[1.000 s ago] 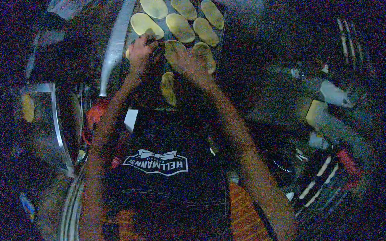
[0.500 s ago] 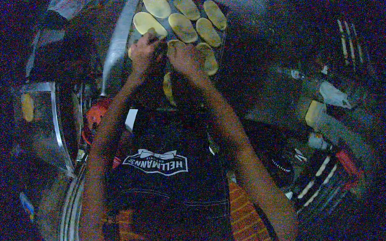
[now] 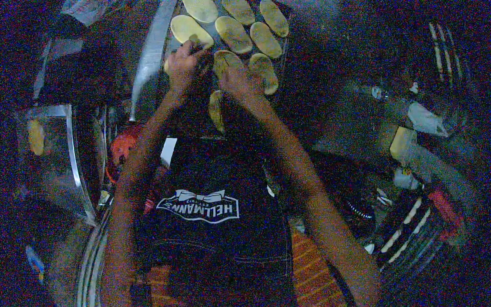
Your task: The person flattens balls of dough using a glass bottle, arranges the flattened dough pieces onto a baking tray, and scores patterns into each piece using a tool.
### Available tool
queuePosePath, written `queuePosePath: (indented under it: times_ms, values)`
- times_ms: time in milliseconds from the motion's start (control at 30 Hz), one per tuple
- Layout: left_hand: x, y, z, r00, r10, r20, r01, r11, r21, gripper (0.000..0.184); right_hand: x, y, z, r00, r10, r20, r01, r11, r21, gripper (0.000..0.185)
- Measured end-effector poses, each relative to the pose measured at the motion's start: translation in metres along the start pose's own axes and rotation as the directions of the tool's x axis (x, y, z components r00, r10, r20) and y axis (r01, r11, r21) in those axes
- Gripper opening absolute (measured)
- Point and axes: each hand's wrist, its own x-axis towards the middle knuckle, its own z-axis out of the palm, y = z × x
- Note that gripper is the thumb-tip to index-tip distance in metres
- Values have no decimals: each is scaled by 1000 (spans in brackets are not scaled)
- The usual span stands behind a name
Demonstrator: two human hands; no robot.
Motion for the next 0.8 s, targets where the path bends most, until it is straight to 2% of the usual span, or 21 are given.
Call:
queuePosePath:
  times_ms: [167, 333, 500, 533, 600, 633, 700, 800]
  values:
    - [-2, -2, 5, 1000, -2, 8, 2, 998, 63, 26, -10, 2, -6, 991, -113, 65, 122, 983, -136, 33]
    - [-2, 0, 1, 1000, 1, -1, -1, 1000, -1, 26, -34, 14, 11, 997, -77, -8, 76, 988, -131, 28]
    - [-4, -2, -2, 999, 32, -39, -33, 999, -6, 25, -61, 18, -8, 993, -115, 12, 115, 988, -99, 21]
    - [-6, 0, -2, 999, 32, -40, -32, 999, -8, 25, -56, 35, 4, 988, -153, -22, 141, 950, -277, 19]
    - [-9, 7, -2, 993, 42, -106, -37, 998, 44, 25, -35, 50, 9, 980, -191, -49, 149, 881, -450, 19]
    - [-11, 11, -2, 989, 48, -139, -39, 997, 69, 25, -24, 57, 5, 950, -256, -180, 180, 917, -356, 18]
    - [-12, 17, -2, 984, 54, -171, -38, 995, 96, 25, -11, 48, -15, 900, -304, -312, 225, 938, -263, 18]
    - [-11, 27, -1, 979, 8, -203, 3, 998, 55, 29, 4, 21, -43, 953, -294, -69, 232, 859, -456, 17]
